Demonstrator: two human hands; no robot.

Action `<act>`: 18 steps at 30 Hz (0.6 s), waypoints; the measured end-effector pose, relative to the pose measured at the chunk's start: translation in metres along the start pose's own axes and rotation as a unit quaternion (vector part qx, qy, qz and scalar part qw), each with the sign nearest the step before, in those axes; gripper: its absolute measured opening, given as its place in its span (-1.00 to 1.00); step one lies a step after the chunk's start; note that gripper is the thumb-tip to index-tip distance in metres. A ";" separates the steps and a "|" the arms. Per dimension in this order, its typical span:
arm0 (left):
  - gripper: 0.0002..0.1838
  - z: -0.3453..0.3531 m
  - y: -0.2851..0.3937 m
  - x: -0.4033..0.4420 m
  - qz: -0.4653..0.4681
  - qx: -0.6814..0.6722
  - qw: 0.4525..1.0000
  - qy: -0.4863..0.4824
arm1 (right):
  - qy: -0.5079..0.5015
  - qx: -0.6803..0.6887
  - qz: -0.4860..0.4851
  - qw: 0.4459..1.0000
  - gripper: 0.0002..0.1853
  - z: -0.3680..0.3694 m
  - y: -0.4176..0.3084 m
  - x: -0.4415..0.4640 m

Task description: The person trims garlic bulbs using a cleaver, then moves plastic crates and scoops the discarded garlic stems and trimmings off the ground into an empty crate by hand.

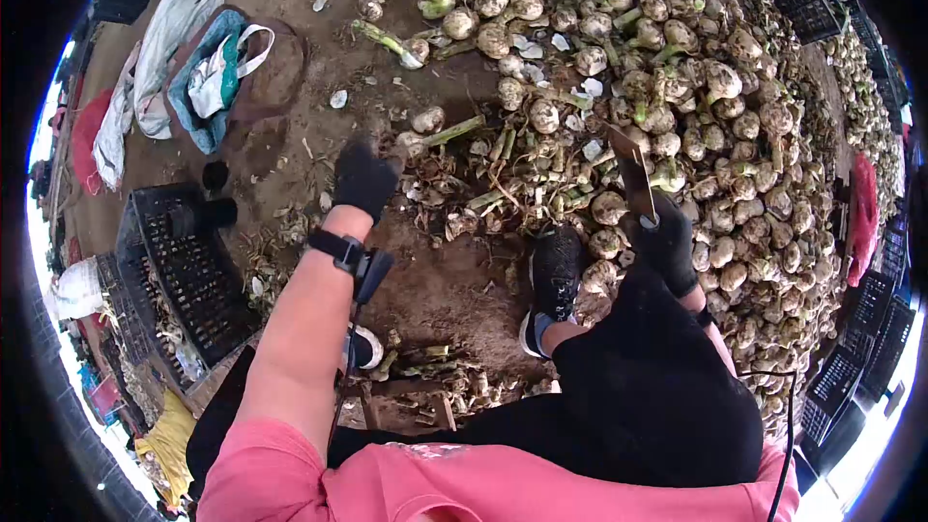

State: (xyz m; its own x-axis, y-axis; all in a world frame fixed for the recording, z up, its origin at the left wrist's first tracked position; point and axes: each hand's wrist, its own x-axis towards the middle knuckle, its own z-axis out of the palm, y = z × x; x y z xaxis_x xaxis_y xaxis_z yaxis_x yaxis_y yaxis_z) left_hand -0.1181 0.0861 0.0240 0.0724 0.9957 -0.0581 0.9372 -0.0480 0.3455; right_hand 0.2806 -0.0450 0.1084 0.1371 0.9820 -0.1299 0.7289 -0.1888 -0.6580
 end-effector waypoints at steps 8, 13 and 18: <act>-0.49 0.033 0.019 0.010 -0.100 -0.392 0.910 -0.090 | 0.013 0.135 0.006 0.991 -0.70 0.008 0.010 0.004; -0.53 -0.021 0.104 -0.020 0.362 -0.157 0.917 0.057 | -0.092 0.487 0.063 0.866 -0.71 0.028 -0.032 0.029; -0.57 -0.017 0.148 -0.054 0.244 -0.341 0.908 -0.003 | -0.187 0.439 0.055 0.877 -0.65 0.030 -0.076 0.034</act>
State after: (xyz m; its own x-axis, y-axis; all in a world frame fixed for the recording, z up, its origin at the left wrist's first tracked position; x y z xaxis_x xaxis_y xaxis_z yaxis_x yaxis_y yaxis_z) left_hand 0.0107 0.0265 0.0947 0.4268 0.8682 0.2532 0.3641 -0.4213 0.8306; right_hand 0.2100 0.0026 0.1316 -0.1754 0.9185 -0.3544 -0.0951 -0.3741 -0.9225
